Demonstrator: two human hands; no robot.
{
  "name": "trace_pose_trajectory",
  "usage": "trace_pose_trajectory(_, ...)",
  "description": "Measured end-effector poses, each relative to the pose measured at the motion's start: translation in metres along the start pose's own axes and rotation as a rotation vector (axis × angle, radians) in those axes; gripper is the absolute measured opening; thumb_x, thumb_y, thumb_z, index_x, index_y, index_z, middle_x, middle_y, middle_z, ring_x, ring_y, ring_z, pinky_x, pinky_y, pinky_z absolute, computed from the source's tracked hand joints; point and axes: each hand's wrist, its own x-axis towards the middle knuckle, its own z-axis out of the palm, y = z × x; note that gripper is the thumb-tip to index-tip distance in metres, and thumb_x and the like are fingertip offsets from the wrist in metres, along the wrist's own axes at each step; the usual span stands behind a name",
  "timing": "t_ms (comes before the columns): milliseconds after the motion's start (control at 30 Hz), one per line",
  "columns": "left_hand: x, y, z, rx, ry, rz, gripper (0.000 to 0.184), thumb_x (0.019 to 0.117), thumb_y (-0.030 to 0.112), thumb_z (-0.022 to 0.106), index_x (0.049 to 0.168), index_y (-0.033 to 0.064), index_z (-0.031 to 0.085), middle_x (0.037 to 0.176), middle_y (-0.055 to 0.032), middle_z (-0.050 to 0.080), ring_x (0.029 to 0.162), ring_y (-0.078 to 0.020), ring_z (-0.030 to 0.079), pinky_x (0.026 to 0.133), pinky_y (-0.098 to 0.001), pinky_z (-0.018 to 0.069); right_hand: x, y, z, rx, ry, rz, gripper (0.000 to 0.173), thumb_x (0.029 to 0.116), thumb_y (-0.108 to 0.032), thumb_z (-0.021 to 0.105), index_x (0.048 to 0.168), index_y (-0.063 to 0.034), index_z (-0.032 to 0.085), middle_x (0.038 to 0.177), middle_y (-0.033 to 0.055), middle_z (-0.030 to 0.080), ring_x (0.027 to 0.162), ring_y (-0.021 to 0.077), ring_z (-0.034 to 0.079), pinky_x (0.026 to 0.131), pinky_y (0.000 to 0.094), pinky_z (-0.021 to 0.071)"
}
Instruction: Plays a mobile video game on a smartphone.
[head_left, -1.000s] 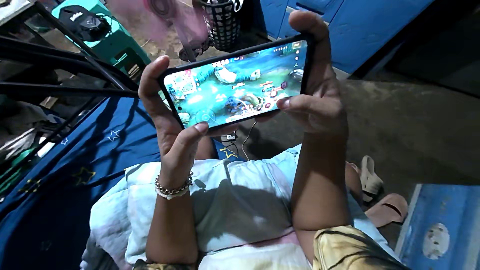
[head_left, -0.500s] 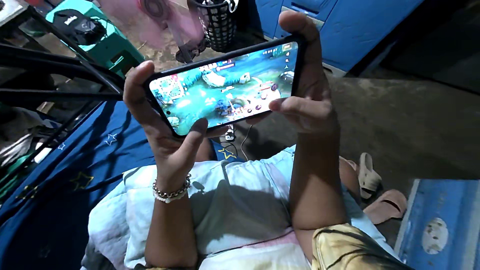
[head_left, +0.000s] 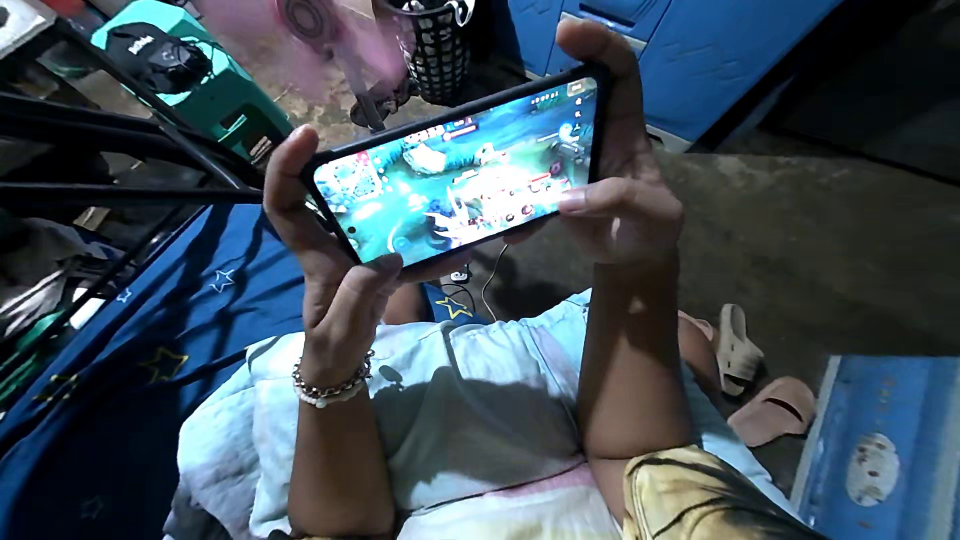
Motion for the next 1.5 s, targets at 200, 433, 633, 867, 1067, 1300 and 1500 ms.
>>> trace_pose_trajectory(200,-0.002,0.0012,-0.0009,-0.091,-0.052,-0.051,0.081,0.0898,-0.002,0.064,0.152,0.0297,0.023,0.144,-0.0037,0.047,0.122,-0.0263,0.062,0.082,-0.0461,0.0649,-0.0006,-0.0015,-0.0022,-0.05,0.007,0.019,0.08,0.0828,-0.006,0.074,0.149,-0.013,0.03,0.132,0.0045,0.058,0.109,0.0197,0.067,0.079,0.0379,0.0651)
trace_pose_trajectory(433,-0.0015,0.0026,-0.0034,-0.087,-0.053,-0.057,0.081,0.0898,-0.002,0.062,0.153,0.0283,0.022,0.144,-0.0044,0.047,0.123,-0.027,0.061,0.083,-0.0477,0.0643,0.0008,0.0034,-0.0015,-0.085,-0.015,-0.008,0.09,0.0792,-0.003,0.077,0.152,-0.0112,0.025,0.135,0.0047,0.056,0.115,0.0193,0.065,0.092,0.0395,0.062)
trace_pose_trajectory(633,-0.0017,0.0033,-0.0032,-0.124,-0.053,-0.067,0.084,0.088,-0.007,0.06,0.153,0.0281,0.02,0.143,-0.0065,0.048,0.122,-0.0294,0.062,0.082,-0.0501,0.0645,0.001,0.003,-0.0008,-0.088,-0.024,-0.01,0.091,0.0779,0.0,0.077,0.152,-0.011,0.024,0.137,0.0046,0.054,0.117,0.019,0.064,0.09,0.0386,0.0626)
trace_pose_trajectory(867,-0.0013,0.0023,-0.0034,-0.113,-0.062,-0.054,0.084,0.0882,-0.005,0.062,0.153,0.0275,0.02,0.144,-0.0054,0.047,0.122,-0.0273,0.062,0.081,-0.0475,0.0647,-0.0015,-0.002,0.0016,-0.071,0.025,0.058,0.087,0.083,-0.008,0.078,0.152,-0.0159,0.026,0.134,0.0051,0.057,0.109,0.0214,0.069,0.072,0.0394,0.067)
trace_pose_trajectory(1067,-0.0008,0.0027,-0.0027,-0.1,-0.07,-0.054,0.082,0.0886,-0.005,0.06,0.153,0.0276,0.02,0.144,-0.0041,0.047,0.125,-0.0266,0.06,0.088,-0.0478,0.0629,0.0001,0.0007,0.0,-0.077,0.026,0.024,0.083,0.084,-0.006,0.076,0.151,-0.0128,0.028,0.134,0.004,0.056,0.114,0.0181,0.064,0.091,0.0381,0.062)
trace_pose_trajectory(1300,-0.0007,0.0026,-0.003,-0.129,-0.08,-0.058,0.082,0.0901,-0.005,0.061,0.153,0.0288,0.021,0.145,-0.0051,0.047,0.124,-0.0287,0.06,0.086,-0.0493,0.0634,0.0003,0.0018,-0.0003,-0.067,0.014,0.01,0.082,0.0843,-0.005,0.075,0.151,-0.0146,0.029,0.133,0.0046,0.057,0.112,0.0197,0.066,0.082,0.0379,0.0647)
trace_pose_trajectory(1500,-0.0001,0.0032,-0.0024,-0.121,-0.079,-0.055,0.084,0.0889,-0.005,0.061,0.153,0.0289,0.019,0.144,-0.0049,0.048,0.124,-0.0293,0.06,0.086,-0.051,0.0634,0.0005,0.0021,-0.001,-0.109,-0.044,-0.021,0.093,0.0784,-0.001,0.08,0.152,-0.0145,0.025,0.134,0.0045,0.056,0.109,0.0195,0.068,0.075,0.0355,0.066)
